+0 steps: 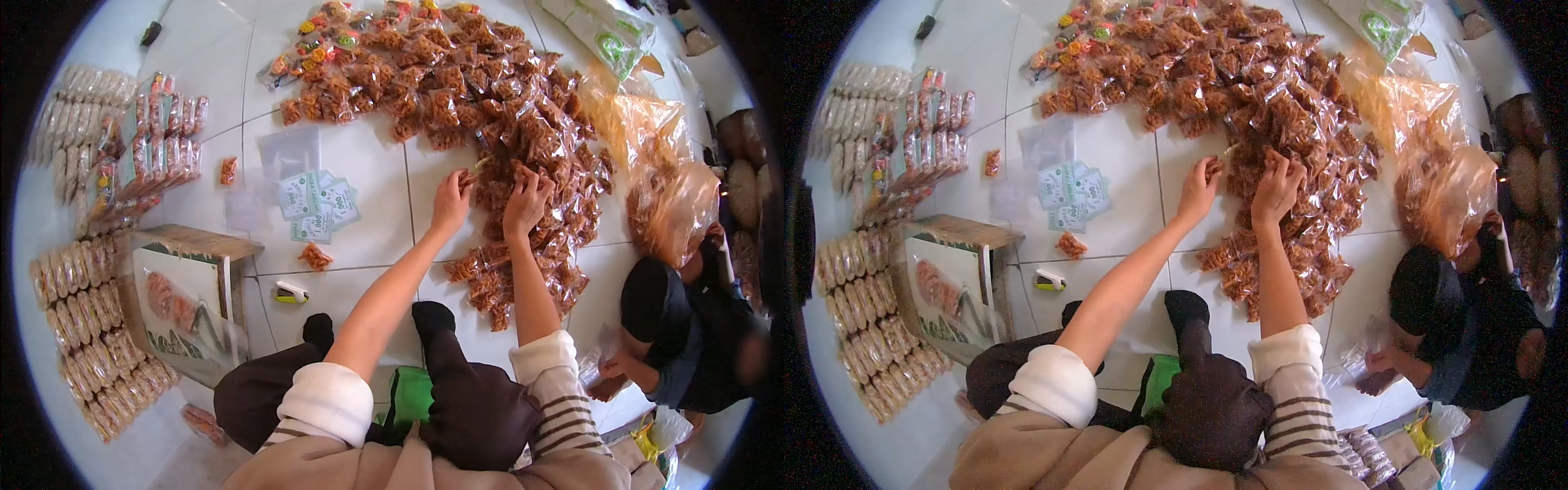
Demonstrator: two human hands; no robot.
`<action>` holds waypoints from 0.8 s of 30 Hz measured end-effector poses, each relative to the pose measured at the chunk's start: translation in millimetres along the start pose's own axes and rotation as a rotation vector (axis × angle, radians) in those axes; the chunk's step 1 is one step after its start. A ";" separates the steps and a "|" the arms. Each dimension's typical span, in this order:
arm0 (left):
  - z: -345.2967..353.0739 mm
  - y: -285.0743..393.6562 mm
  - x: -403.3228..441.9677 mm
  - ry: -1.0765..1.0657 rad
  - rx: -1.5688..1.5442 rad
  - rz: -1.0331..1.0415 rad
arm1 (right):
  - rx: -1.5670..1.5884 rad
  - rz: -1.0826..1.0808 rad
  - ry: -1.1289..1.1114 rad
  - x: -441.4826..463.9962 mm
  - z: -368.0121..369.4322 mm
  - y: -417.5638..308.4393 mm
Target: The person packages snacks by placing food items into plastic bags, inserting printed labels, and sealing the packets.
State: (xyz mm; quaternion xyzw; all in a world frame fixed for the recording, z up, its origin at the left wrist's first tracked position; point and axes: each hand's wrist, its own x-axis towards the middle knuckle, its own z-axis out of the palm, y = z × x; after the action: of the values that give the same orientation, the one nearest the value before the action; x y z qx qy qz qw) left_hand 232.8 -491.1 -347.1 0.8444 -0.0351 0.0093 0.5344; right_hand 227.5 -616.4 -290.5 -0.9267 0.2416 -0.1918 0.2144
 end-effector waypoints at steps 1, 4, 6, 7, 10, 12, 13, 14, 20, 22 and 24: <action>-0.6 5.0 2.0 0.009 -0.001 0.013 | 0.040 -0.047 0.058 -1.4 -4.8 -3.8; -20.0 36.3 4.3 -0.014 -0.322 -0.273 | 0.247 -0.073 0.083 -12.4 -22.3 -22.2; -43.3 63.7 2.9 -0.088 -0.663 -0.548 | 0.317 -0.109 0.119 -16.4 -32.4 -37.0; -53.8 72.9 1.4 -0.096 -0.778 -0.526 | 0.296 -0.135 0.175 -18.9 -40.8 -48.5; -95.3 109.9 -4.0 -0.101 -0.970 -0.430 | 0.288 -0.158 0.203 -23.4 -78.3 -87.9; -125.5 136.6 -8.2 -0.116 -0.977 -0.368 | 0.758 -0.146 0.125 -21.9 -97.8 -108.5; -139.4 148.9 -11.2 -0.134 -1.020 -0.330 | 1.273 0.035 -0.088 -24.2 -112.1 -124.6; -153.9 161.4 -15.4 -0.152 -1.062 -0.290 | 1.297 0.006 -0.080 -24.9 -128.0 -137.2; -251.7 224.6 -66.6 -0.018 -1.223 -0.134 | 1.682 0.139 -0.476 -44.2 -194.6 -206.1; -285.6 233.1 -82.3 0.027 -1.185 -0.114 | 1.714 0.069 -0.526 -59.4 -209.3 -232.0; -318.4 239.8 -97.6 0.097 -1.189 -0.072 | 1.736 -0.011 -0.594 -76.5 -221.2 -258.4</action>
State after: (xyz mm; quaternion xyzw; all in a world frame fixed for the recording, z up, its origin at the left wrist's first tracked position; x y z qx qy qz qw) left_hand 125.9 -300.9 0.5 0.3999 0.0188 0.0086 0.9163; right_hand 158.5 -438.8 1.4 -0.4526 -0.0569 -0.0611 0.8878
